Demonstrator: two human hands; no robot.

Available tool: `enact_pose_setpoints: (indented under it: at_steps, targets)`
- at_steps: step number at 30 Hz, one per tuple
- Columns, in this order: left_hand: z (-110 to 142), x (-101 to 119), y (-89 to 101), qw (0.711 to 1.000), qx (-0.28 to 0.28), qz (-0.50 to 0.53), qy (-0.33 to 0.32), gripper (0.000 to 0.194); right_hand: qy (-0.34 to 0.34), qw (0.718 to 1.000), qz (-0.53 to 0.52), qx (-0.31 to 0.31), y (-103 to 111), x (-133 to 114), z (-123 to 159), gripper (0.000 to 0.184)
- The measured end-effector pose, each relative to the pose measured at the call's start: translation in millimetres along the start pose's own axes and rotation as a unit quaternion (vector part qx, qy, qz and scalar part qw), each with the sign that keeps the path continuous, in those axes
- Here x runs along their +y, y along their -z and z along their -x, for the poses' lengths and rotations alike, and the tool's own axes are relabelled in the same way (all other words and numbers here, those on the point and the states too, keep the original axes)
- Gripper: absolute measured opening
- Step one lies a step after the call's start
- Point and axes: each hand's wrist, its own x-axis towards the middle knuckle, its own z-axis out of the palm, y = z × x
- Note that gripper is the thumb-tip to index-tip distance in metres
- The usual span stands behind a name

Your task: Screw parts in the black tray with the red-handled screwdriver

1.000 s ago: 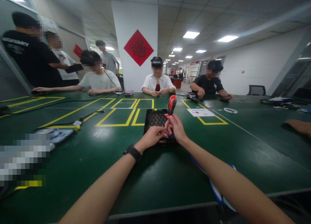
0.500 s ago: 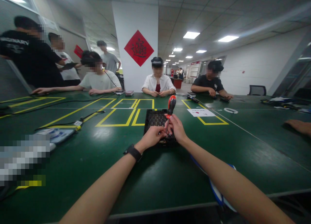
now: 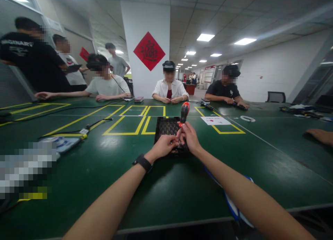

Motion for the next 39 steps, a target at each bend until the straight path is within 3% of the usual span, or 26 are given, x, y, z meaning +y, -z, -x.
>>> enact_pose_setpoints:
  at_steps: [4, 11, 20, 27, 39]
  targets:
    - [-0.1, -0.1, 0.2, 0.999, -0.021, 0.013, -0.022, 0.019, -0.008, 1.000, -0.008, -0.003, -0.8, 0.2, 0.0, 0.036]
    - [0.4, -5.0, -4.4, 0.997, 0.044, -0.050, 0.031, 0.027, 0.009, 1.000, 0.004, 0.010, -1.6, 0.4, 0.2, 0.034]
    - [1.3, -1.0, 0.2, 0.999, -0.017, 0.011, -0.026, 0.020, -0.009, 1.000, -0.007, -0.008, 1.0, 3.7, -0.9, 0.036]
    - [0.9, -4.1, -2.6, 0.999, 0.042, -0.005, 0.018, 0.026, 0.013, 1.000, 0.002, 0.009, -1.4, 2.3, 0.5, 0.034]
    - [0.9, -3.4, -0.5, 0.997, -0.002, 0.077, -0.030, 0.014, 0.015, 1.000, 0.006, 0.008, -1.9, 1.6, -2.0, 0.033]
